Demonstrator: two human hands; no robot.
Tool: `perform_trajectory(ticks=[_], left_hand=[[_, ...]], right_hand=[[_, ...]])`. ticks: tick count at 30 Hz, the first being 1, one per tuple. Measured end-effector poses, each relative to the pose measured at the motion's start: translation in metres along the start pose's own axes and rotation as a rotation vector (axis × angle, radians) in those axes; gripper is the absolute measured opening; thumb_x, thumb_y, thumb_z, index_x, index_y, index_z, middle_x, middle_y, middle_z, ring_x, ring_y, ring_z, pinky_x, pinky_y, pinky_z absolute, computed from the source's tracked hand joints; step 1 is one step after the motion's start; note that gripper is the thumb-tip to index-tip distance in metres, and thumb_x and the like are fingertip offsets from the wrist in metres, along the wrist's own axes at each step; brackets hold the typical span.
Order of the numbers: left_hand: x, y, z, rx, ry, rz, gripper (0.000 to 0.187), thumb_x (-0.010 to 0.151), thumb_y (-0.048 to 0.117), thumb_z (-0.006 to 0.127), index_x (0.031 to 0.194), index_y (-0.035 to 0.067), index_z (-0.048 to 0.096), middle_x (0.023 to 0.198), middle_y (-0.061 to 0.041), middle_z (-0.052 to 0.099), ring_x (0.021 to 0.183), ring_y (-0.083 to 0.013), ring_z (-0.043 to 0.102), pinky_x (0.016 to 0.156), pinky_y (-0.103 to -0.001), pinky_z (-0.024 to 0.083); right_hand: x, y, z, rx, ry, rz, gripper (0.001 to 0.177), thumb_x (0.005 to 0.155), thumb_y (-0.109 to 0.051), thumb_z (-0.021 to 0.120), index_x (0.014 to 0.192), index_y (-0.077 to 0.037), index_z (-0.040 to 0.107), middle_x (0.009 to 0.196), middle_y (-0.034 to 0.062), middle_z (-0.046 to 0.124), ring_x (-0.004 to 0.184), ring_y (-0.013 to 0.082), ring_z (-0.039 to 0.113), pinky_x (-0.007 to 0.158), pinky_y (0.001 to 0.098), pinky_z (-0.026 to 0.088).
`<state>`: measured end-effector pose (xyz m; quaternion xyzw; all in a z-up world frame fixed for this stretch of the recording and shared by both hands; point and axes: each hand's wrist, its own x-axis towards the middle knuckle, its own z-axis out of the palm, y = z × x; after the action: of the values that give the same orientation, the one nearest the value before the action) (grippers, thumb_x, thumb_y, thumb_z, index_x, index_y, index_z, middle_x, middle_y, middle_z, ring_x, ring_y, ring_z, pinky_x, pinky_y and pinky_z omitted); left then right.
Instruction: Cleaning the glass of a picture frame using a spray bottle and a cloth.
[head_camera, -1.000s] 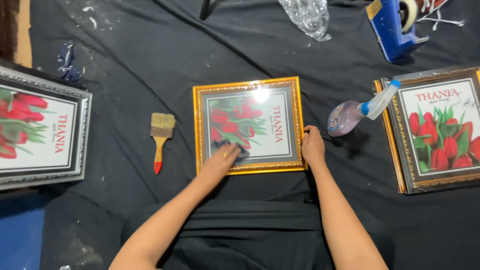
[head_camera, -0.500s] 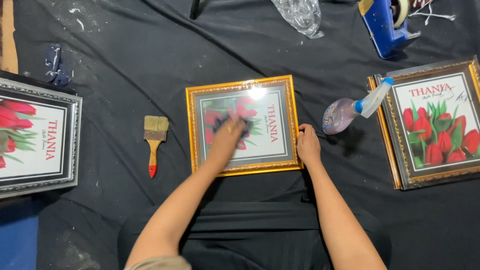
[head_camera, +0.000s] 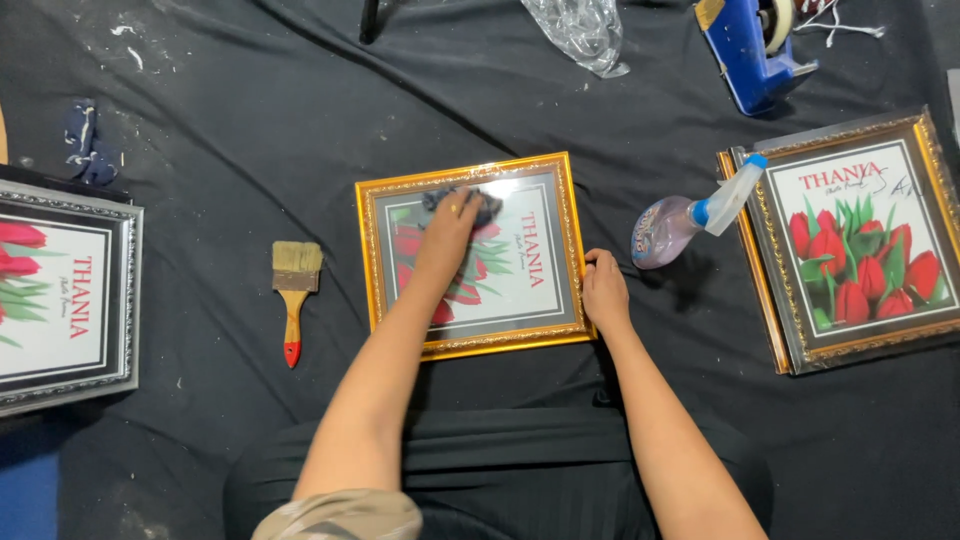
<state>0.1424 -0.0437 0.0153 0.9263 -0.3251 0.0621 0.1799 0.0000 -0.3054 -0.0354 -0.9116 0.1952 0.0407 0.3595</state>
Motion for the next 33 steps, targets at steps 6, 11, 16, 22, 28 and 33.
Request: perform_trajectory(ticks=[6, 11, 16, 22, 28, 33], left_hand=[[-0.006, 0.040, 0.035, -0.050, 0.064, -0.014, 0.035, 0.096, 0.008, 0.064, 0.132, 0.009, 0.061, 0.134, -0.016, 0.062, 0.124, -0.0338, 0.061, 0.102, -0.042, 0.052], [-0.093, 0.088, 0.031, -0.157, -0.088, 0.212, 0.036, 0.101, 0.011, 0.058, 0.137, 0.013, 0.057, 0.138, -0.016, 0.060, 0.126, -0.0354, 0.059, 0.105, -0.043, 0.050], [-0.081, 0.073, 0.013, -0.183, -0.168, 0.322, 0.040, 0.102, 0.010, 0.056, 0.142, 0.012, 0.057, 0.140, -0.019, 0.059, 0.127, -0.0342, 0.059, 0.108, -0.042, 0.047], [0.019, 0.021, 0.061, -0.087, -0.069, 0.267, 0.043, 0.100, 0.009, 0.058, 0.142, 0.015, 0.053, 0.138, -0.016, 0.059, 0.129, -0.0314, 0.057, 0.112, -0.042, 0.045], [0.030, 0.068, 0.068, 0.093, 0.136, -0.043, 0.034, 0.097, 0.011, 0.063, 0.131, 0.014, 0.064, 0.133, -0.013, 0.064, 0.123, -0.0298, 0.062, 0.102, -0.038, 0.053], [-0.052, 0.118, 0.040, -0.103, -0.030, 0.285, 0.041, 0.098, 0.006, 0.058, 0.139, 0.010, 0.057, 0.137, -0.019, 0.061, 0.124, -0.0361, 0.060, 0.100, -0.043, 0.052]], right_hand=[[-0.002, 0.000, 0.000, -0.007, -0.008, 0.012, 0.020, 0.105, -0.015, 0.041, 0.123, -0.012, 0.050, 0.113, 0.0189, 0.060, 0.113, 0.0434, 0.062, 0.096, 0.0511, 0.050], [0.004, 0.012, 0.007, 0.020, -0.003, -0.003, 0.020, 0.104, -0.013, 0.042, 0.122, -0.011, 0.050, 0.113, 0.0211, 0.060, 0.112, 0.0457, 0.062, 0.096, 0.0529, 0.050], [0.004, 0.008, 0.005, 0.031, 0.010, 0.001, 0.019, 0.103, -0.013, 0.043, 0.121, -0.012, 0.050, 0.110, 0.0216, 0.060, 0.111, 0.0469, 0.061, 0.096, 0.0533, 0.049], [0.001, 0.002, 0.002, 0.033, -0.007, 0.032, 0.019, 0.103, -0.013, 0.042, 0.120, -0.012, 0.050, 0.109, 0.0189, 0.060, 0.111, 0.0440, 0.063, 0.096, 0.0501, 0.050], [0.002, 0.000, 0.001, -0.016, -0.014, 0.034, 0.018, 0.104, -0.013, 0.041, 0.120, -0.014, 0.050, 0.107, 0.0160, 0.060, 0.110, 0.0410, 0.064, 0.095, 0.0484, 0.050], [0.005, 0.010, 0.008, -0.031, 0.013, 0.004, 0.017, 0.104, -0.015, 0.044, 0.120, -0.015, 0.049, 0.106, 0.0198, 0.060, 0.108, 0.0449, 0.063, 0.093, 0.0519, 0.051]])
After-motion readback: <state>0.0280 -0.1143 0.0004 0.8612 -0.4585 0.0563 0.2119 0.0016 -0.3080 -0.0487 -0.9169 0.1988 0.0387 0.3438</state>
